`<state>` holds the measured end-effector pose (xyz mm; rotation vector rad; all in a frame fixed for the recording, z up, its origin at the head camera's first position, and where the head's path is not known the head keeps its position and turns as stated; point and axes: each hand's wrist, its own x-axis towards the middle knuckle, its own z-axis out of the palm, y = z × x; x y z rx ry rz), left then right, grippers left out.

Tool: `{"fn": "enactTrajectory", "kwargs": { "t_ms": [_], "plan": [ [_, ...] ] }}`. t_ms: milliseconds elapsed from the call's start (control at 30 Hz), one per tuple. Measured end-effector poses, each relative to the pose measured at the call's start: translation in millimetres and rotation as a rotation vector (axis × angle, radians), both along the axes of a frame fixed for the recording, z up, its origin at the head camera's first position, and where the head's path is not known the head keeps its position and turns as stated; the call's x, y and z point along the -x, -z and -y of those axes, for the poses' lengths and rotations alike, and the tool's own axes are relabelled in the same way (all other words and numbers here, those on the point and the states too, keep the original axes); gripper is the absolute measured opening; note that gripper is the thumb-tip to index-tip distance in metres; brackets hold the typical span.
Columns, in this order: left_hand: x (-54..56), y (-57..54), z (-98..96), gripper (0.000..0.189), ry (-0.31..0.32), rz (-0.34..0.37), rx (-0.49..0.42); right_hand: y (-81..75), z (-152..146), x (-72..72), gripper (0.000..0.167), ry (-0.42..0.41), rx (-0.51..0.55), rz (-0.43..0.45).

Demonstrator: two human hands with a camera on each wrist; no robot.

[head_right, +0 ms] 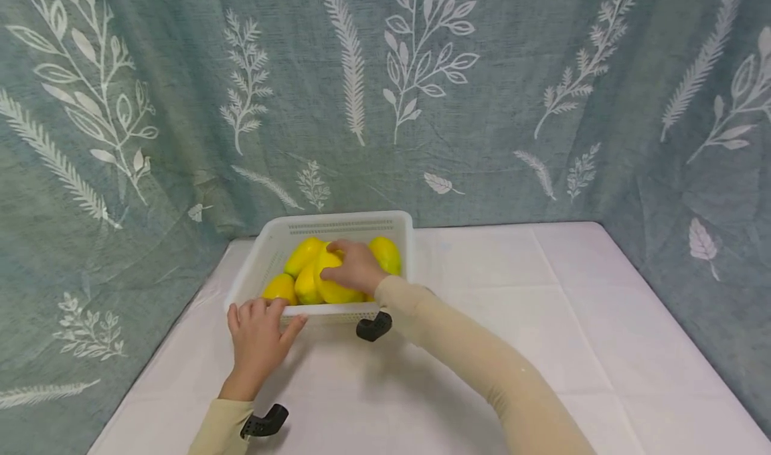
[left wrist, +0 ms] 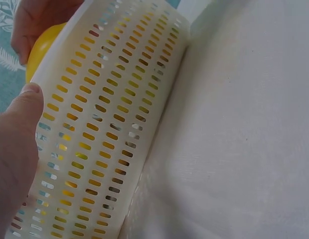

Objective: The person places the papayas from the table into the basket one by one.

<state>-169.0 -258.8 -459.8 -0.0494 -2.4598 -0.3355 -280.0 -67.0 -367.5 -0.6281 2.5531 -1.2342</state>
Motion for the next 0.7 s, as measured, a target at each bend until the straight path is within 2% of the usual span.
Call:
{"fn": "enactTrajectory", "kwargs": {
  "t_ms": [100,200,267,400,533,700],
  "plan": [
    [0.0,-1.2,-0.6,0.048,-0.002,0.017,-0.004,-1.6,-5.3,-2.3,0.06,-0.015,0.012,-0.011],
    [0.8,-0.8,-1.7,0.053,0.009,0.018,-0.008,-6.4,-20.1,-5.0,0.061,-0.011,0.027,-0.017],
    [0.6,-1.4,-1.4,0.053,0.009,0.03,-0.01,-11.2,-35.7,-6.8,0.059,-0.011,0.03,-0.04],
    [-1.5,-7.4,2.5,0.047,-0.001,0.076,-0.031,-22.3,-78.5,-8.3,0.054,0.0,0.012,-0.14],
    [-2.7,-17.3,9.0,0.047,-0.007,0.157,-0.049,-27.6,-131.5,-7.8,0.054,0.067,-0.034,-0.196],
    [-4.7,-31.1,16.7,0.05,-0.002,0.318,-0.067,-15.7,-195.4,-9.9,0.057,0.166,-0.11,-0.193]
  ]
}}
